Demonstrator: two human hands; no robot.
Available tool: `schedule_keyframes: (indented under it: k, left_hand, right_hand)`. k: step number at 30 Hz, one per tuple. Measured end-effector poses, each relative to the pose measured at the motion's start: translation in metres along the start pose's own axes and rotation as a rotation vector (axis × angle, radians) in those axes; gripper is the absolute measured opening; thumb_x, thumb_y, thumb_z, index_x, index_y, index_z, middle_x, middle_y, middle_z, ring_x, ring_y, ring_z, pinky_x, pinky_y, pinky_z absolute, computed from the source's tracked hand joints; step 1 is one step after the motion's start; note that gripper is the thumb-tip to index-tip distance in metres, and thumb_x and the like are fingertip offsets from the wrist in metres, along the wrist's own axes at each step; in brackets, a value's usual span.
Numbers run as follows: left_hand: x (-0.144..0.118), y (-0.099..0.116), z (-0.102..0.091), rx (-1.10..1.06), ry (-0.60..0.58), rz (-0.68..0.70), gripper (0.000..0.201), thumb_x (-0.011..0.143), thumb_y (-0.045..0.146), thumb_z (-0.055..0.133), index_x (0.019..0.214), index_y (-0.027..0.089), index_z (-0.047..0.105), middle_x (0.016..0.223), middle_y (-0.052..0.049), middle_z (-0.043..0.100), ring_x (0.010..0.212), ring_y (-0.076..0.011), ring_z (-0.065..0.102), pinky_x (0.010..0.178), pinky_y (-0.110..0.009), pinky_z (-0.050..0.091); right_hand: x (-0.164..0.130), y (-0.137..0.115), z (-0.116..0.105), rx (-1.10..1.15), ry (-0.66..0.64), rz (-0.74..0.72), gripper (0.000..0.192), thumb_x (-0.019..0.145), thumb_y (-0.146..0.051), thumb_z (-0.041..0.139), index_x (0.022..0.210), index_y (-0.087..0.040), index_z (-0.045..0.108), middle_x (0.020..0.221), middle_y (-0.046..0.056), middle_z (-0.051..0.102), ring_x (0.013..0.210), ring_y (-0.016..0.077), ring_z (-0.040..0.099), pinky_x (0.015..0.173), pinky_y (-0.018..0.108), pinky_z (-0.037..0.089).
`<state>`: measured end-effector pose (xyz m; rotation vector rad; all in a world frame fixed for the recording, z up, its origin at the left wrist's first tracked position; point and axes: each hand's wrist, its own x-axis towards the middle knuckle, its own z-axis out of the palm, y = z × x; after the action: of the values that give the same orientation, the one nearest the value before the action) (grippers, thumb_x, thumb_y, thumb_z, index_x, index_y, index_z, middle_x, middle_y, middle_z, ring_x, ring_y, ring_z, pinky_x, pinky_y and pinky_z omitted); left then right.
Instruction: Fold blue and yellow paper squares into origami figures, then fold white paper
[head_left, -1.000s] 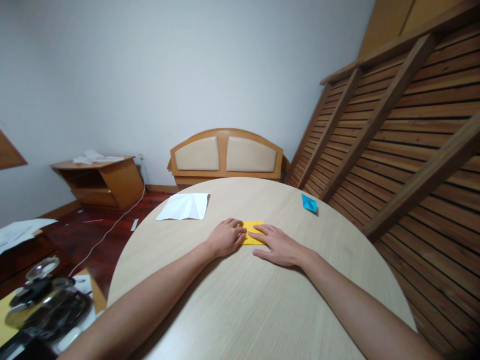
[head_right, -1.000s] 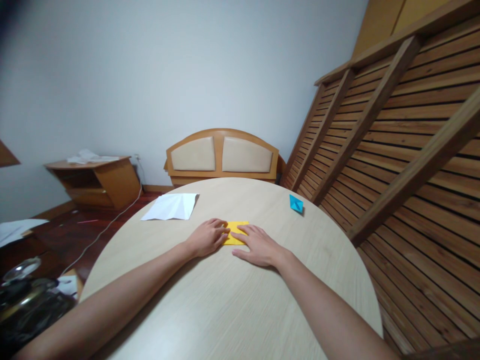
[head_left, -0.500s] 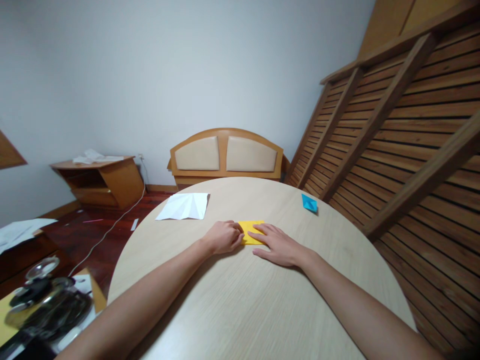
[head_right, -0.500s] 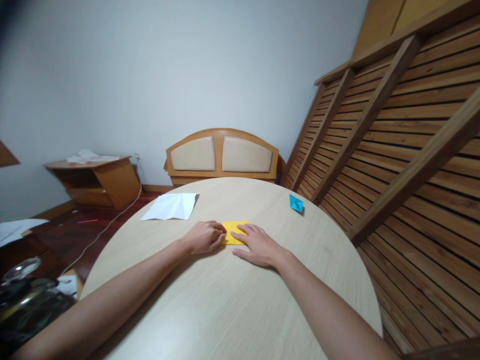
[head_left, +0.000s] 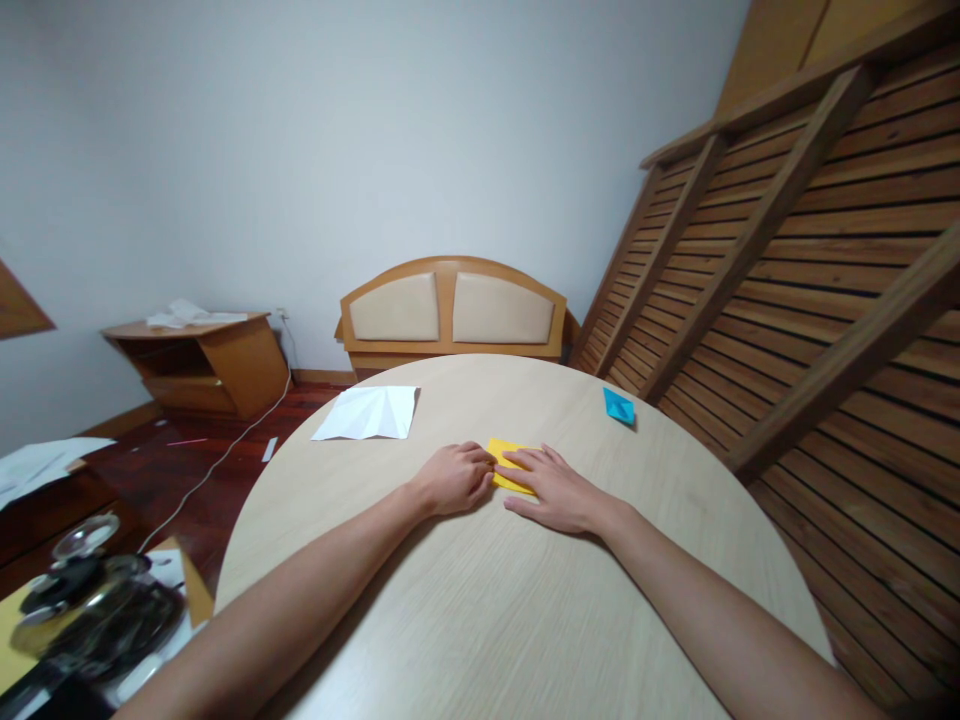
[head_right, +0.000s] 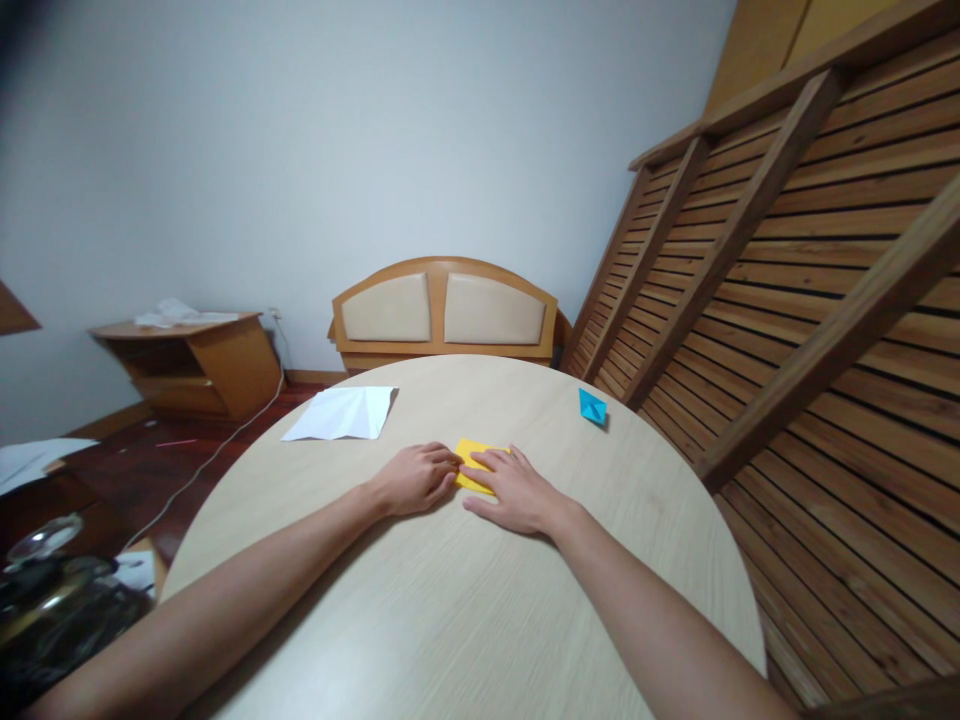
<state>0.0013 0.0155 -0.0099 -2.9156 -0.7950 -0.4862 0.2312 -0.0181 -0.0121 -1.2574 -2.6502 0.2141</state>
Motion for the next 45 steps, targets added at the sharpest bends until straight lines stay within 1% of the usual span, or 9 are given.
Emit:
schedule_keyframes:
  k: [5, 10, 14, 21, 26, 31, 35, 39, 45]
  left_hand:
    - [0.001, 0.0, -0.002, -0.006, -0.028, 0.009, 0.031, 0.099, 0.03, 0.039, 0.1, 0.02, 0.068, 0.106, -0.008, 0.071, 0.1, -0.0214, 0.064, 0.094, -0.035, 0.049]
    - [-0.001, 0.001, -0.003, -0.04, -0.038, 0.003, 0.032, 0.098, 0.038, 0.041, 0.109, 0.022, 0.067, 0.104, -0.008, 0.071, 0.104, -0.0228, 0.062, 0.095, -0.036, 0.048]
    - [-0.002, 0.0, -0.002, -0.049, -0.035, 0.008, 0.033, 0.098, 0.041, 0.042, 0.109, 0.024, 0.068, 0.108, -0.008, 0.071, 0.106, -0.0239, 0.062, 0.095, -0.037, 0.048]
    - [-0.002, 0.001, -0.002, -0.013, -0.035, 0.022, 0.033, 0.099, 0.039, 0.04, 0.107, 0.024, 0.068, 0.11, -0.007, 0.07, 0.109, -0.0245, 0.061, 0.097, -0.039, 0.046]
    - [-0.001, 0.002, 0.0, 0.04, -0.024, 0.011, 0.03, 0.098, 0.038, 0.042, 0.111, 0.022, 0.064, 0.116, -0.008, 0.068, 0.116, -0.0269, 0.057, 0.104, -0.043, 0.04]
    - [-0.002, 0.0, 0.004, 0.061, 0.0, -0.071, 0.032, 0.098, 0.038, 0.043, 0.118, 0.021, 0.06, 0.123, -0.009, 0.064, 0.125, -0.0302, 0.051, 0.105, -0.046, 0.038]
    - [-0.001, 0.0, 0.005, 0.04, -0.002, -0.043, 0.03, 0.099, 0.034, 0.039, 0.116, 0.021, 0.061, 0.123, -0.008, 0.064, 0.121, -0.026, 0.054, 0.104, -0.042, 0.04]
    - [0.001, -0.001, 0.005, 0.008, -0.035, -0.012, 0.031, 0.101, 0.033, 0.036, 0.111, 0.021, 0.062, 0.114, -0.008, 0.067, 0.109, -0.0221, 0.062, 0.102, -0.039, 0.042]
    - [0.0, -0.002, 0.006, 0.01, -0.036, -0.017, 0.033, 0.101, 0.036, 0.037, 0.113, 0.022, 0.063, 0.114, -0.008, 0.068, 0.107, -0.0237, 0.063, 0.097, -0.04, 0.046]
  right_hand:
    - [0.001, 0.0, -0.005, -0.005, 0.023, -0.046, 0.056, 0.093, -0.059, 0.047, 0.139, -0.029, 0.055, 0.145, 0.012, 0.051, 0.134, 0.0321, 0.042, 0.112, 0.05, 0.026]
    - [-0.002, 0.001, -0.015, -0.001, 0.024, -0.104, 0.044, 0.092, -0.053, 0.053, 0.123, -0.026, 0.069, 0.135, 0.011, 0.061, 0.126, 0.0317, 0.053, 0.108, 0.047, 0.034]
    - [-0.005, 0.004, -0.021, 0.018, 0.032, -0.106, 0.037, 0.09, -0.048, 0.056, 0.11, -0.024, 0.076, 0.127, 0.011, 0.067, 0.115, 0.0299, 0.061, 0.102, 0.042, 0.041]
    - [-0.012, 0.01, -0.028, 0.059, 0.015, -0.069, 0.017, 0.079, -0.034, 0.065, 0.082, -0.027, 0.08, 0.12, 0.006, 0.071, 0.106, 0.0275, 0.065, 0.097, 0.037, 0.045]
    - [-0.015, 0.009, -0.03, 0.055, -0.004, -0.059, 0.021, 0.079, -0.034, 0.064, 0.091, -0.026, 0.08, 0.123, 0.007, 0.069, 0.109, 0.028, 0.064, 0.097, 0.037, 0.045]
    - [-0.01, 0.001, -0.025, 0.032, -0.003, -0.097, 0.04, 0.083, -0.037, 0.063, 0.12, -0.025, 0.072, 0.135, 0.009, 0.062, 0.121, 0.0301, 0.058, 0.104, 0.04, 0.041]
    - [-0.007, -0.004, -0.021, 0.013, -0.004, -0.152, 0.045, 0.088, -0.035, 0.058, 0.131, -0.023, 0.064, 0.14, 0.012, 0.058, 0.127, 0.0293, 0.054, 0.107, 0.042, 0.038]
    - [-0.007, -0.003, -0.021, 0.022, 0.0, -0.158, 0.038, 0.088, -0.035, 0.06, 0.124, -0.026, 0.069, 0.136, 0.011, 0.061, 0.122, 0.0287, 0.058, 0.102, 0.04, 0.042]
    - [-0.01, 0.0, -0.023, 0.068, 0.018, -0.115, 0.025, 0.085, -0.036, 0.064, 0.103, -0.027, 0.078, 0.129, 0.008, 0.067, 0.113, 0.0284, 0.063, 0.097, 0.036, 0.045]
